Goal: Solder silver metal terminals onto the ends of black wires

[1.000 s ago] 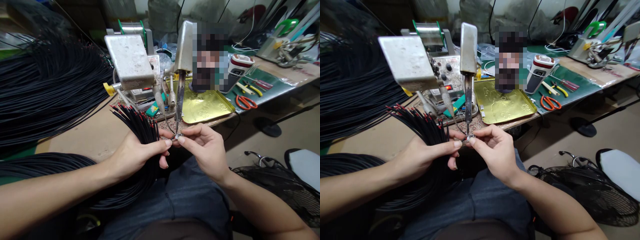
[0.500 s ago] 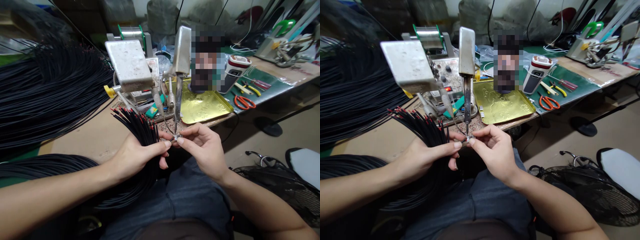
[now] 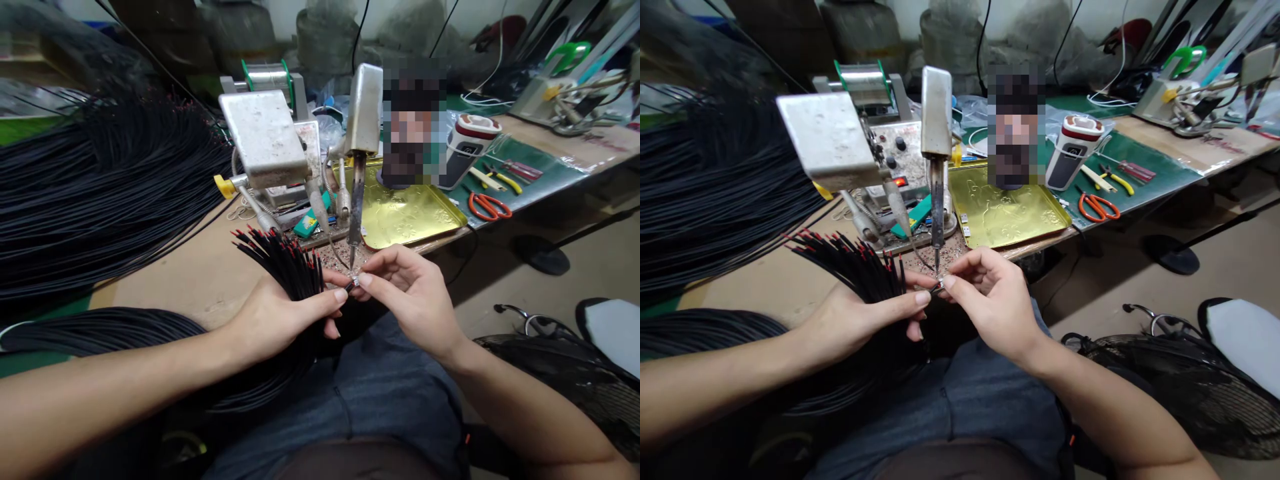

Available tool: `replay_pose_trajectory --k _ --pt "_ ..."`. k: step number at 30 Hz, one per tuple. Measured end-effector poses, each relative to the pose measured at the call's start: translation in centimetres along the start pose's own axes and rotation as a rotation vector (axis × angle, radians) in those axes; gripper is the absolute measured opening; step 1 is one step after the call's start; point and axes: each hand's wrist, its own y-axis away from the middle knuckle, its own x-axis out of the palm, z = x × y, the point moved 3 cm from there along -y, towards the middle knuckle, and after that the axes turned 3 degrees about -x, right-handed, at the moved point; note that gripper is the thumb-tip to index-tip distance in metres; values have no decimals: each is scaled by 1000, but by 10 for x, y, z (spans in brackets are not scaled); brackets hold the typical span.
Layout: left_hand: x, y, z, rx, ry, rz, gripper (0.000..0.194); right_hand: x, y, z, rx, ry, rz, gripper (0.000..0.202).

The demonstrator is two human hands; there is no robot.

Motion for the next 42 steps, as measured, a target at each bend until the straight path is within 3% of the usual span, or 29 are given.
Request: replay_pose_trajectory --k 7,12,15,21,28,32,36,42 --pt "1 2 2 -10 -8 -9 41 -11 -2 13 52 69 89 20" --pt "1 4 -1 28 -74 -40 31 -28 -8 27 0 505 332 7" --pt "1 4 2 45 -119 -2 30 -31 -8 34 -125 773 347 9" --pt "7 2 7 145 -196 215 32 -4 5 21 -95 375 303 17" --pt "7 5 12 111 -300 308 36 8 10 12 -153 271 231 14" --pt "9 4 12 124 -223 255 34 5 10 11 -114 278 178 12" --pt "7 2 4 71 -141 120 33 0 7 11 -57 298 136 13" --pt "3 1 -4 41 -233 51 29 -8 1 15 37 274 117 11"
